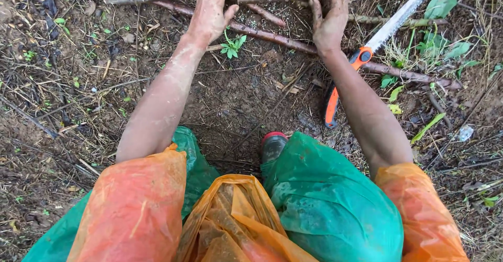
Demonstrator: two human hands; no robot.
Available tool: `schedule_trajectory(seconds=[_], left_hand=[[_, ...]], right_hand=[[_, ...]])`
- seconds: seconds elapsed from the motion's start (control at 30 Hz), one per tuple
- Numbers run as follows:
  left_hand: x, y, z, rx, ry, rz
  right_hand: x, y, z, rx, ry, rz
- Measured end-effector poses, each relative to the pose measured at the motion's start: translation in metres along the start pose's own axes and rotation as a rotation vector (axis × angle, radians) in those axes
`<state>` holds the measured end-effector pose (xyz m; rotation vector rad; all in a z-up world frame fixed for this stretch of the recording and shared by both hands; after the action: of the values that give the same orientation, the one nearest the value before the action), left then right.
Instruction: Sawing long branches into smaller pieces using a hand saw
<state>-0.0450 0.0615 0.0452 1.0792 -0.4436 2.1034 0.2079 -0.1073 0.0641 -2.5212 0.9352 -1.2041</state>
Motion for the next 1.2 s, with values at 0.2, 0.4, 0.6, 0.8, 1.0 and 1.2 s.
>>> schedule_trajectory(seconds=[0.2, 0.4, 0.6, 0.8, 1.0, 1.2], left_hand=[[-0.003, -0.003, -0.007, -0.069, 0.077, 0.1], [0.015, -0.003, 0.007, -0.073, 0.171, 0.1], [-0.002, -0.003, -0.014, -0.047, 0.165, 0.085], [0.001, -0.006, -0.012, -0.05, 0.19, 0.101], [0.01, -0.005, -0.002, -0.068, 0.187, 0.147], [0.002, -0.009, -0.003, -0.085, 0.123, 0.257]], right_hand=[[0.012, -0.004, 0.0, -0.138, -0.157, 0.04], [0.007, -0.003, 0.01, -0.162, -0.138, 0.009], [0.001, 0.002, 0.015, -0.158, -0.07, 0.045], [0.0, 0.0, 0.014, -0.179, -0.043, 0.041], [-0.002, 0.002, 0.012, -0.203, -0.019, 0.029], [0.012, 0.025, -0.007, -0.196, 0.108, 0.059]])
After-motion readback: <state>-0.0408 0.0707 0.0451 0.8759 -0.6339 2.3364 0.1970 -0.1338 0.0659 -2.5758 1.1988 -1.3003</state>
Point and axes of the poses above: each hand's wrist, its own y-axis away from the middle knuckle, its own x-axis out of the back of the hand, z = x × y, the point moved 4 cm from there along -y, towards the middle knuckle, and after that the axes turned 4 degrees about z, right-handed, at the moved point
